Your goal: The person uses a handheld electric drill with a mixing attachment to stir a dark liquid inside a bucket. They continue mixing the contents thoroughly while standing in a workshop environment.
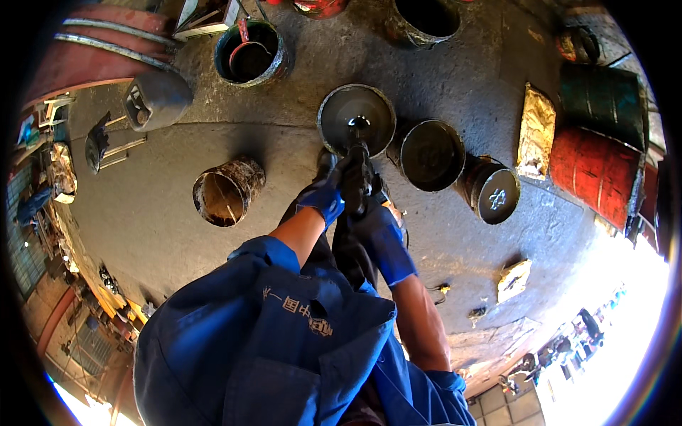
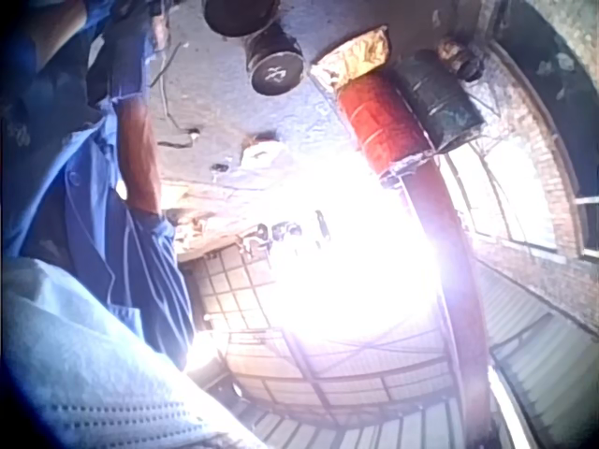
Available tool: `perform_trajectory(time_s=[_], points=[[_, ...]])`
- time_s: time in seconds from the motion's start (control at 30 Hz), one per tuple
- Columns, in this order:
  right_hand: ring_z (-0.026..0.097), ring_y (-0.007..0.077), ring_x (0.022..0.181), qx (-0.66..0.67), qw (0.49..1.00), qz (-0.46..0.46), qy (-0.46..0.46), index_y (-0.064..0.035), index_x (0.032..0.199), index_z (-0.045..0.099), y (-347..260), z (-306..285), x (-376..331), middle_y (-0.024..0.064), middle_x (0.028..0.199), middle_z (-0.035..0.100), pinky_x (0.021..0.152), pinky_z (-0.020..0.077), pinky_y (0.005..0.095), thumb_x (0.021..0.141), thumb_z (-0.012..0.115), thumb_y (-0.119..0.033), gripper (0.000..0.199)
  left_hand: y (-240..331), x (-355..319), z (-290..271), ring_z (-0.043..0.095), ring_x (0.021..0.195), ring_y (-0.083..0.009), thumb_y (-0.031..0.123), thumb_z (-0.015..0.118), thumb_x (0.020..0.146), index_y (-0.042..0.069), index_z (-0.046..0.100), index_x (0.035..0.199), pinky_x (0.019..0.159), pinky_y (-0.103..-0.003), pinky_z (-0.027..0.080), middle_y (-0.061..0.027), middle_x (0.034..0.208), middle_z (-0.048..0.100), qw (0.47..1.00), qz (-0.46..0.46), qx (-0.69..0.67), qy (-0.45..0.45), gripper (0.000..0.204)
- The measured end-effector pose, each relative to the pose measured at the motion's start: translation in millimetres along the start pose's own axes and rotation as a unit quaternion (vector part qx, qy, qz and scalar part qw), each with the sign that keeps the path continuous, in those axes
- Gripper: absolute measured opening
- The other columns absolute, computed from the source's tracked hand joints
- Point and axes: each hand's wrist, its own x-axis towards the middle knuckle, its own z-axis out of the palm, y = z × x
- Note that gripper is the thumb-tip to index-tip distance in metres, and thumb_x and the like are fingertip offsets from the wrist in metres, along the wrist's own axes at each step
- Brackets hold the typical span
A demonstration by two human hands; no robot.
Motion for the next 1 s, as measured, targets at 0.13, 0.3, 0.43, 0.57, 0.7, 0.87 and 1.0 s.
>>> perform_trajectory(time_s=[0.13,0.3,0.43,0.57,0.7,0.87,1.0], points=[[0.072,0.0403,0.102,-0.01,1.0,-0.012,0.012,-0.0161,0.115,0.074,-2.8,-2.1,-6.7,0.0198,0.107,0.076,0.086,0.058,0.0492,0.082,0.074,-0.045,0.044,-2.4,-10.4,4.6,0.059,0.078,-0.013,0.033,0.062,0.1,0.025,0.062,0.11,0.069,-0.033,0.051,0.0023,0.089,0.06,0.987,0.045,-0.036,0.15,0.013],[0.072,0.0439,0.098,0.026,0.997,-0.058,0.049,-0.009,0.11,0.073,-1.3,-0.6,-4.7,0.0239,0.1,0.075,0.081,0.0568,0.0522,0.09,0.068,-0.036,0.034,-2.4,-11.0,6.0,0.053,0.069,-0.0098,0.027,0.058,0.104,0.023,0.059,0.104,0.063,-0.031,0.048,0.0044,0.08,0.053,0.983,0.059,-0.093,0.143,0.004],[0.073,0.0387,0.104,-0.002,1.0,-0.016,-0.019,-0.0196,0.118,0.073,-0.1,-4.9,3.3,0.0168,0.109,0.077,0.088,0.0584,0.0484,0.082,0.073,-0.048,0.046,-17.4,16.0,28.9,0.046,0.063,-0.0093,0.027,0.055,0.107,0.022,0.059,0.104,0.058,-0.032,0.044,0.0055,0.074,0.047,0.986,0.088,-0.013,0.143,0.007],[0.073,0.0387,0.105,-0.008,1.0,0.004,0.001,-0.0196,0.119,0.073,1.6,-2.2,-1.9,0.0171,0.111,0.076,0.089,0.0587,0.049,0.081,0.075,-0.049,0.048,-20.4,13.3,22.9,0.047,0.063,-0.0101,0.03,0.055,0.107,0.022,0.062,0.11,0.058,-0.032,0.044,0.0043,0.075,0.05,0.996,0.063,-0.048,0.043,0.01],[0.072,0.0393,0.106,-0.012,1.0,0.014,0.012,-0.0175,0.119,0.073,-6.8,-10.9,-5.0,0.0188,0.111,0.076,0.088,0.0589,0.0493,0.08,0.076,-0.048,0.049,-11.4,-7.7,14.6,0.046,0.061,-0.0097,0.034,0.054,0.107,0.024,0.062,0.108,0.056,-0.032,0.043,0.0048,0.073,0.048,0.982,0.08,-0.025,0.17,0.012],[0.072,0.0405,0.105,0.012,1.0,-0.012,-0.002,-0.0143,0.117,0.073,0.0,-9.2,-2.3,0.0198,0.111,0.076,0.087,0.0584,0.0494,0.08,0.077,-0.043,0.048,-3.3,-16.3,-7.2,0.059,0.073,-0.0127,0.038,0.054,0.107,0.025,0.066,0.122,0.066,-0.034,0.051,0.0036,0.087,0.063,0.991,0.038,0.006,0.131,0.023],[0.072,0.0395,0.103,0.031,0.999,-0.012,0.014,-0.0143,0.117,0.072,3.5,-8.4,-7.7,0.0196,0.11,0.076,0.086,0.0581,0.0489,0.079,0.078,-0.036,0.045,-0.1,-23.6,-5.9,0.065,0.088,-0.0158,0.037,0.053,0.107,0.025,0.066,0.131,0.077,-0.036,0.055,0.0021,0.101,0.07,0.978,0.046,0.008,0.202,0.03]])
